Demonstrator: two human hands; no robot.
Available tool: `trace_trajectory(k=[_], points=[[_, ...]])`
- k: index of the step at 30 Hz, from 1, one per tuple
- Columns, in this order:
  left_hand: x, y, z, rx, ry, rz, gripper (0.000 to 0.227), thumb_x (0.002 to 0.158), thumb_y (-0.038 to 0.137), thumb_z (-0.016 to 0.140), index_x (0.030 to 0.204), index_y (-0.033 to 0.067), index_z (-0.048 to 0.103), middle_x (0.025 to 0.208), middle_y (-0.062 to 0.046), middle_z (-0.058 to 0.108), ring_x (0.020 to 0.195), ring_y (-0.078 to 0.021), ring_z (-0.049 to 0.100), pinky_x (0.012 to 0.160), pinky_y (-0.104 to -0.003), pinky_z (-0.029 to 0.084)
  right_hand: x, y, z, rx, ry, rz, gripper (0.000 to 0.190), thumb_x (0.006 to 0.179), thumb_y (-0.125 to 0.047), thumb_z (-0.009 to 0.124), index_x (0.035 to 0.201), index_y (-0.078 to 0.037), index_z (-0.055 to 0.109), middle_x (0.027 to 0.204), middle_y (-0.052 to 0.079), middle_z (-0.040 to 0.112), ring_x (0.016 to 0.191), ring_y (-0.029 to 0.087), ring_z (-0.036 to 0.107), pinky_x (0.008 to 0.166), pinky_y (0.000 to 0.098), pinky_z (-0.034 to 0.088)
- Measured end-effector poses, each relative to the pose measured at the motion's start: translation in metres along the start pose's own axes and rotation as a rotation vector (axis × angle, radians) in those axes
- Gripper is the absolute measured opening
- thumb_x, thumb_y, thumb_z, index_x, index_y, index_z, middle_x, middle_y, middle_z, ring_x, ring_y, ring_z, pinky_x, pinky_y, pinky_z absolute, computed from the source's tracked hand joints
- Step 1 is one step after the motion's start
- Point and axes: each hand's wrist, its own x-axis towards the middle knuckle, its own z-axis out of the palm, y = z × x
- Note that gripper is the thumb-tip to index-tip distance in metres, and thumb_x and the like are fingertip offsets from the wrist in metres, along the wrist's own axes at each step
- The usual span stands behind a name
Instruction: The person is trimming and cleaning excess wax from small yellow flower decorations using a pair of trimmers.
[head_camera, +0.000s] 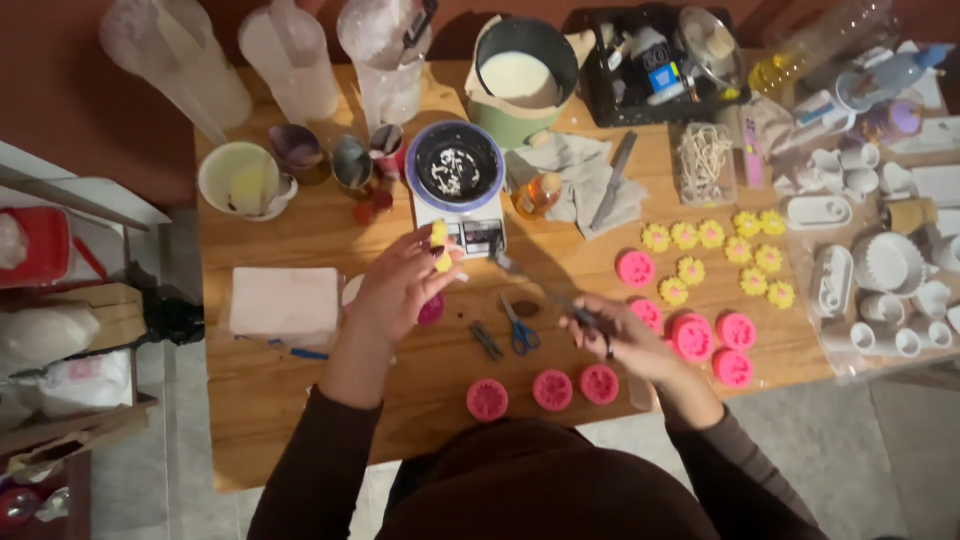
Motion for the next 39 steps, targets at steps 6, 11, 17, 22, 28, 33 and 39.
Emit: trace_trajectory(k=[6,11,17,22,28,33,39], points=[[0.048,0.025,-0.004,0.195,-0.103,0.18,0.047,0.1,0.013,0.062,0.142,-0.0006,0.048,0.129,-0.012,0.064,0.124,-0.0266,0.065,0.111,-0.045,0.053,0.02,0.018,0.012,0.006,-0.126,0.164,0.035,0.093,-0.032,0.073,0.113,-0.004,0.066,0.086,-0.004,0.053,0.07,0.005,0.046,0.061,0.0208,0.037],[0.074,0.049,0.011,0.331,0.173,-0.081,0.041,0.09,0.016,0.068,0.129,0.0085,0.057,0.117,-0.006,0.07,0.113,-0.0236,0.071,0.09,-0.039,0.056,0.06,0.027,0.008,0.097,-0.106,0.273,0.037,0.093,-0.039,0.07,0.109,-0.006,0.064,0.08,-0.003,0.049,0.066,0.006,0.042,0.056,0.0214,0.032],[0.094,0.055,0.002,0.335,0.129,-0.149,0.037,0.091,0.012,0.069,0.126,0.0021,0.06,0.116,-0.01,0.072,0.112,-0.0249,0.073,0.093,-0.039,0.057,0.092,0.034,-0.002,0.111,-0.097,0.304,0.05,0.089,-0.057,0.065,0.105,-0.01,0.065,0.08,-0.004,0.054,0.065,0.004,0.047,0.05,0.0216,0.034],[0.11,0.051,-0.004,0.234,0.12,-0.165,0.039,0.091,0.01,0.066,0.127,-0.0002,0.057,0.117,-0.014,0.07,0.113,-0.0282,0.073,0.092,-0.04,0.059,0.111,0.044,-0.008,0.241,-0.089,0.34,0.055,0.087,-0.059,0.07,0.105,-0.008,0.064,0.079,-0.002,0.054,0.06,0.006,0.042,0.049,0.0212,0.028],[0.129,0.042,-0.014,0.127,0.163,-0.176,0.037,0.091,0.005,0.063,0.127,-0.0011,0.056,0.118,-0.016,0.067,0.112,-0.0305,0.071,0.091,-0.043,0.059,0.12,0.05,-0.012,0.444,-0.09,0.348,0.055,0.089,-0.058,0.072,0.107,-0.007,0.062,0.078,-0.002,0.05,0.058,0.003,0.035,0.049,0.0201,0.025],[0.141,0.035,-0.024,0.11,0.168,-0.201,0.036,0.091,0.003,0.062,0.126,0.0003,0.056,0.115,-0.015,0.067,0.109,-0.0286,0.07,0.089,-0.043,0.06,0.125,0.065,-0.019,0.512,-0.087,0.36,0.054,0.087,-0.056,0.073,0.105,-0.007,0.062,0.078,-0.001,0.05,0.055,0.003,0.034,0.045,0.0201,0.024],[0.148,0.031,-0.029,0.062,0.154,-0.188,0.034,0.092,0.003,0.062,0.126,-0.002,0.057,0.115,-0.016,0.067,0.111,-0.0276,0.07,0.091,-0.042,0.06,0.128,0.073,-0.023,0.571,-0.085,0.361,0.053,0.089,-0.055,0.073,0.105,-0.006,0.061,0.079,0.0,0.05,0.055,0.003,0.033,0.047,0.0194,0.023]])
